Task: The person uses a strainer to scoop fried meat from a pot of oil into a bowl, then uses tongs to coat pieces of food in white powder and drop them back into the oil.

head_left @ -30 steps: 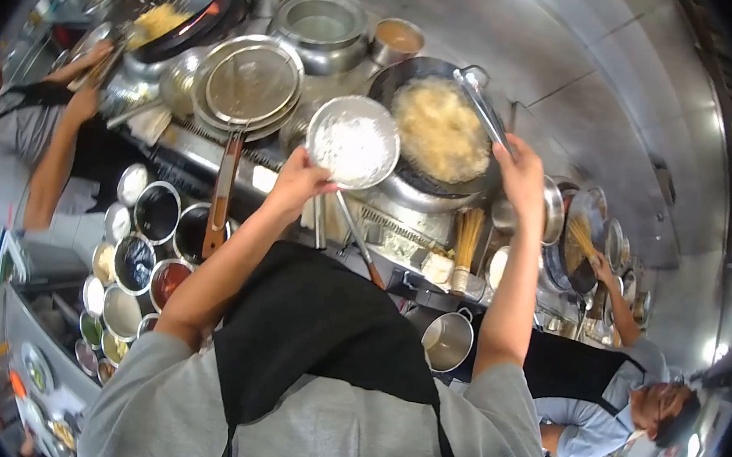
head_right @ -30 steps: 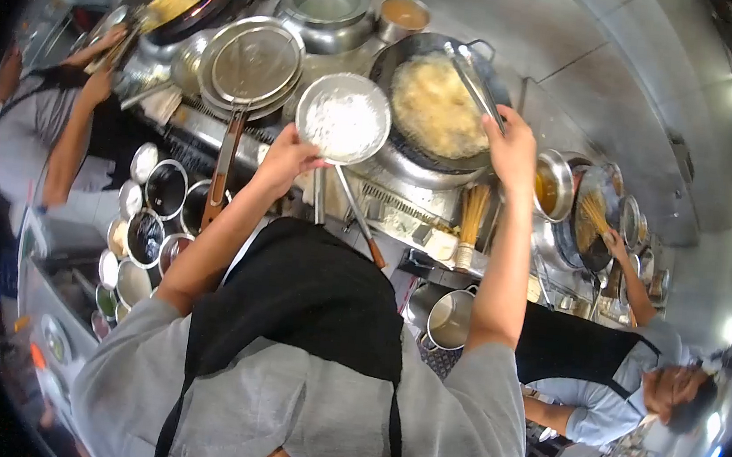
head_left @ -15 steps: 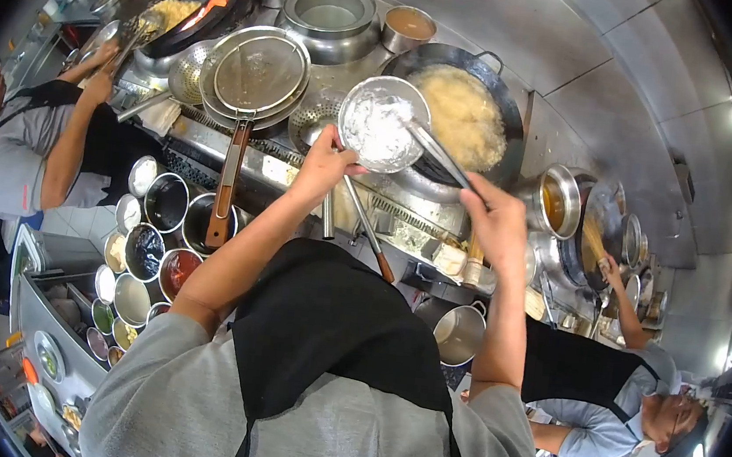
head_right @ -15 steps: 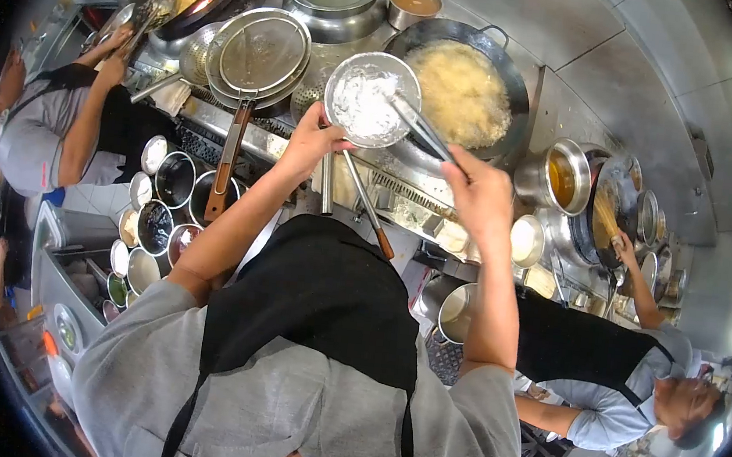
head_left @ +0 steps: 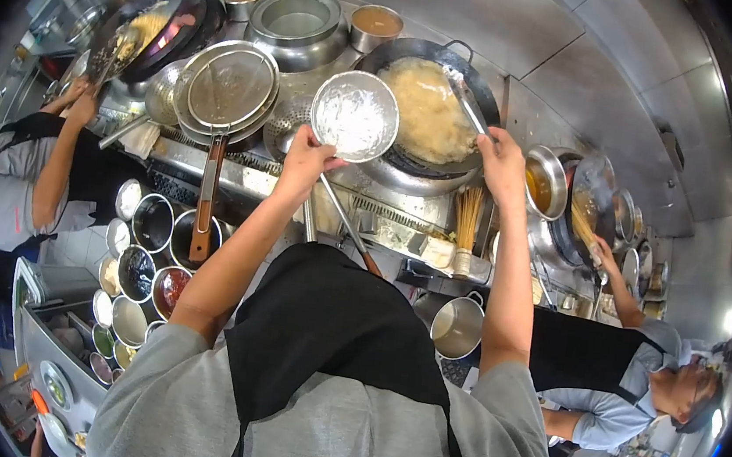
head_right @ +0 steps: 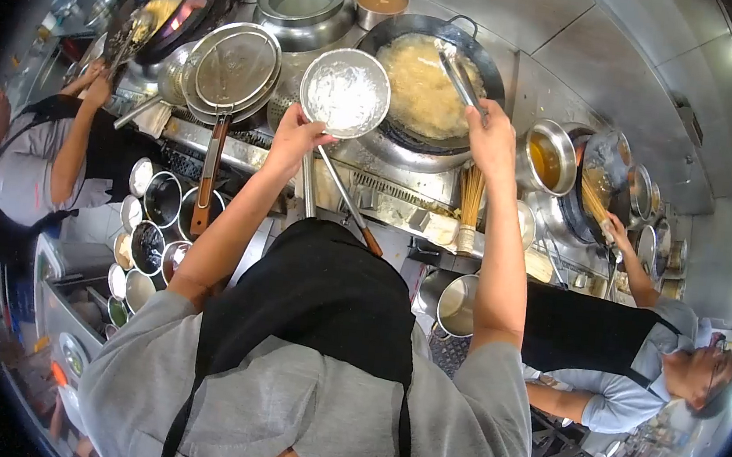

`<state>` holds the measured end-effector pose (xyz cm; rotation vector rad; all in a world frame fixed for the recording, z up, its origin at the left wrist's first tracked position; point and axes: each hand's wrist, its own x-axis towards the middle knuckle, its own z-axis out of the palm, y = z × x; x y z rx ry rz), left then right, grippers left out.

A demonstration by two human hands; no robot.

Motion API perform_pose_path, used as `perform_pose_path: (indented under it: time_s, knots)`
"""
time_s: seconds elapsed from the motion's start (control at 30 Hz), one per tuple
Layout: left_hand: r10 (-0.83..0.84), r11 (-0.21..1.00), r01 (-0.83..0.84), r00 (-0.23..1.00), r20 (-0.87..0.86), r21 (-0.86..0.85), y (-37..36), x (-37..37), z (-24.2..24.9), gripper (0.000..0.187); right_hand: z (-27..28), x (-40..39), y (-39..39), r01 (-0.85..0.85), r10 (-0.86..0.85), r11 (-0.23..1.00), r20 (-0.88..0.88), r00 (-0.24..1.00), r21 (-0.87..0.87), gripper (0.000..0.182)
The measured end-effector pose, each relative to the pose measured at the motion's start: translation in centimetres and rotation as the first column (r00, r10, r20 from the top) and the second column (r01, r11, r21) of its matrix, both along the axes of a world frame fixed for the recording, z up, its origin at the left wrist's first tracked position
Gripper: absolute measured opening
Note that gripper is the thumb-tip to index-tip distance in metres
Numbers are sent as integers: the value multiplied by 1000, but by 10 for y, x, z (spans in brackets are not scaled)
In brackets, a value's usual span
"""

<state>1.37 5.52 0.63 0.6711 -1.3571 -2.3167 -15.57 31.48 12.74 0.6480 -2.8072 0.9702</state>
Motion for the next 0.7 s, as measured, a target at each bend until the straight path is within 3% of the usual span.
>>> perform_pose_path:
  time_s: [0.17,0.23,0.27,0.4,0.43,0.47,0.53,0.57,0.63,0.7]
  knots:
    - [31,999,-31,999,-7,-21,-3,-17,9,26,13,8,-2,-24,25,1000,64,998,-19,39]
    - [34,999,-35,999,-29,-17,-5,-24,5,28,15,21,-3,-151,178,977,178,968,-153,37]
    - [31,999,-32,999,-43,-22,-4,-27,8,28,8,24,-4,-249,272,954,135,953,-165,37]
    - [0,991,-14,994,-108,-133,4,-41,15,27,-14,48,-26,-307,319,947,177,931,-93,38]
    - [-7,985,-13,993,-114,-173,5,-47,15,27,-22,50,-29,-361,351,932,171,921,30,38]
    - [-14,977,-12,993,-119,-214,5,-52,16,27,0,67,-37,-348,314,914,180,932,208,38]
    - [-5,976,-14,996,-90,-216,2,-59,21,28,3,72,-35,-241,237,912,53,970,331,38]
    - [19,961,-38,997,-70,-273,0,-63,19,29,3,71,-32,-202,218,921,-12,976,333,36]
    - [56,929,-68,997,-43,-364,-5,-72,15,29,11,69,-30,-110,107,954,26,994,278,35]
    - [43,935,-67,996,-77,-349,-7,-80,13,28,2,56,-32,-86,77,967,49,996,239,37]
